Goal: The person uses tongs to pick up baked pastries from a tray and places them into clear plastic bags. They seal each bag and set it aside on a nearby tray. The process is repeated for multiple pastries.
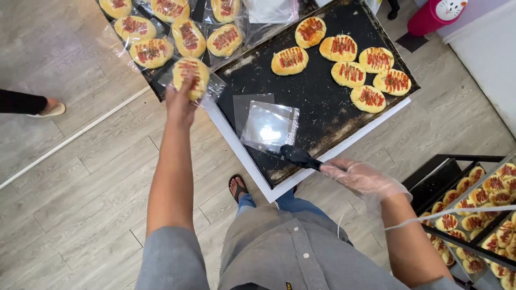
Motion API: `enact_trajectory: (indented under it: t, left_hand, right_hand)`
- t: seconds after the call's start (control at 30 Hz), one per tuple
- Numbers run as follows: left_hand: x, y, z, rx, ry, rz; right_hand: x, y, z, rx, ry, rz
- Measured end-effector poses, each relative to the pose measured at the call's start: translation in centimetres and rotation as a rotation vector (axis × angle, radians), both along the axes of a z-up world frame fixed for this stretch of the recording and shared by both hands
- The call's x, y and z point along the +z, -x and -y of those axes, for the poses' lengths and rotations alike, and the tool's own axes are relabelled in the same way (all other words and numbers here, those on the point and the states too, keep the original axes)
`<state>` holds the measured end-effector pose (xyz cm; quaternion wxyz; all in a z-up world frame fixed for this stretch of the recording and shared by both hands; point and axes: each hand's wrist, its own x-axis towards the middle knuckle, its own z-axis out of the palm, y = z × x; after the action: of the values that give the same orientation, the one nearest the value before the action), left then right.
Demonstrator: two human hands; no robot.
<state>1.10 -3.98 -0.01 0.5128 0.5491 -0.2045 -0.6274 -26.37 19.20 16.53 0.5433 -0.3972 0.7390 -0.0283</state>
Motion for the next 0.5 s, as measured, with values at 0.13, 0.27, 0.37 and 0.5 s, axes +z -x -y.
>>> enact_trajectory:
  t: [0.13,0.27,0.37,0.5]
  left_hand:
    - [-8.7,-3.9,4.4,0.114,0.003,0.65]
    - [-1.2,-0.6,-1.1,-0.097,0.396,1.099]
    - [0.9,5.1,-6.0,-0.304,0.799,1.001]
    - [-1.2,10.1,-12.2,-0.8,0.871,1.301]
  right_hand:
    - [-3.4,1.6,-2.7,-0.226,0.024,0.091]
    - [-4.2,1.4,-4.8,-0.6,0.179,0.228]
    - [-3.8,0.9,-4.7,-0.696,0.37,0.35]
    - [-5.0,1.6,-4.6,-0.801,0.432,0.506]
